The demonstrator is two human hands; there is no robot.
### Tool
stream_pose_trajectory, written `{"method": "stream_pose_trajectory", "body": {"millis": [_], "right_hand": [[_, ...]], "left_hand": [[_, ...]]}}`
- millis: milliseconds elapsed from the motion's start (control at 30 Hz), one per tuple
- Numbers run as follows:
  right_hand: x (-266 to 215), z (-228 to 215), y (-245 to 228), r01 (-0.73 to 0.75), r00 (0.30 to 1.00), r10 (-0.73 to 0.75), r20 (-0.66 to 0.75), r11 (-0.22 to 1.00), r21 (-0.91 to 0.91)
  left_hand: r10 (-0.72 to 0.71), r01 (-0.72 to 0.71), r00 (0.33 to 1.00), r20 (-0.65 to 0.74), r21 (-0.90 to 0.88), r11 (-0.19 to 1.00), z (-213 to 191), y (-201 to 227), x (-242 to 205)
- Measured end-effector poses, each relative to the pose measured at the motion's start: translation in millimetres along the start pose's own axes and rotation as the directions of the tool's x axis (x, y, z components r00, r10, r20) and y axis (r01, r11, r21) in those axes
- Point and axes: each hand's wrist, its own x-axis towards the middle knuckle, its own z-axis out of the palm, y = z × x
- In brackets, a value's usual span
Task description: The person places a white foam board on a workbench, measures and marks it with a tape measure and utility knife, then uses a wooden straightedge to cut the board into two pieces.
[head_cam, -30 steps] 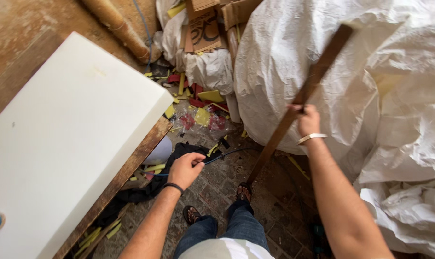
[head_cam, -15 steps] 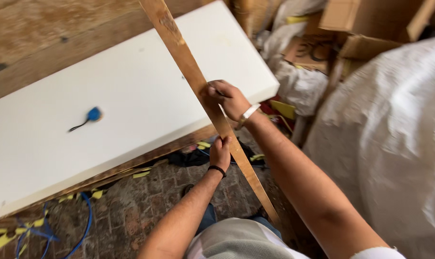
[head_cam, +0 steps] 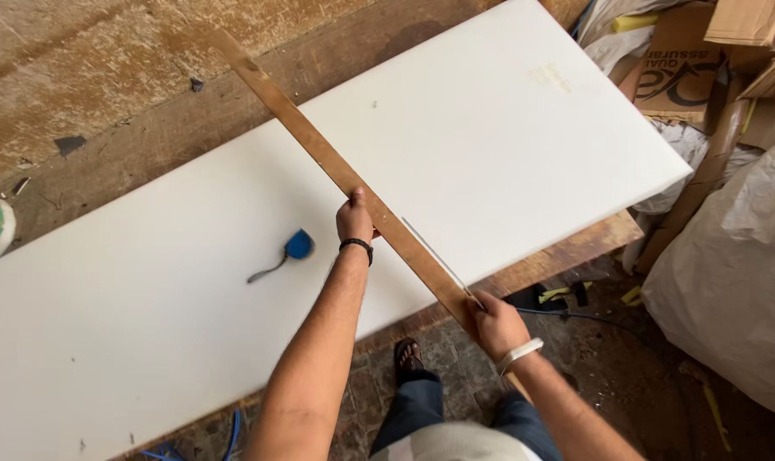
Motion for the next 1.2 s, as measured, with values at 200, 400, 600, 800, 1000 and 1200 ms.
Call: {"method": "stream_pose_trajectory", "body": {"millis": [200,400,600,800,1000,1200], "right_hand": [[9.9,57.2,-67.4,0.059,0.984,-0.076,-0.163,0.992,-0.112],[52.9,60.3,-75.9,0.063,0.981,-0.095,-0.171,0.981,-0.185],[41.7,49.5,-55.6,-0.006,0.979,-0.075,-0.187,0.917,-0.4],[28.2,44.5,-44.6,-0.196,0.98,0.148,-0.136,0.855,-0.481],[25.2,40.1,-14.7,-0.056,0.997,0.06,-0.047,0.995,0.082],[19.7,45.1,-24.0,-0.065,0.992,0.074,-0.105,0.995,0.081]], "left_hand": [[0.512,-0.511,0.851,0.114,0.404,0.759,-3.6,-30.3,55.6],[0.315,-0.349,0.925,0.213,0.805,0.48,20.9,-28.4,61.3],[0.396,-0.37,0.893,0.215,0.852,0.371,27.7,-34.3,68.2],[0.344,-0.298,0.923,0.17,0.883,0.362,33.4,-39.6,68.6],[0.349,-0.299,0.922,0.166,0.879,0.372,30.8,-34.7,63.0],[0.375,-0.323,0.914,0.155,0.837,0.441,30.5,-35.4,62.8]]}}
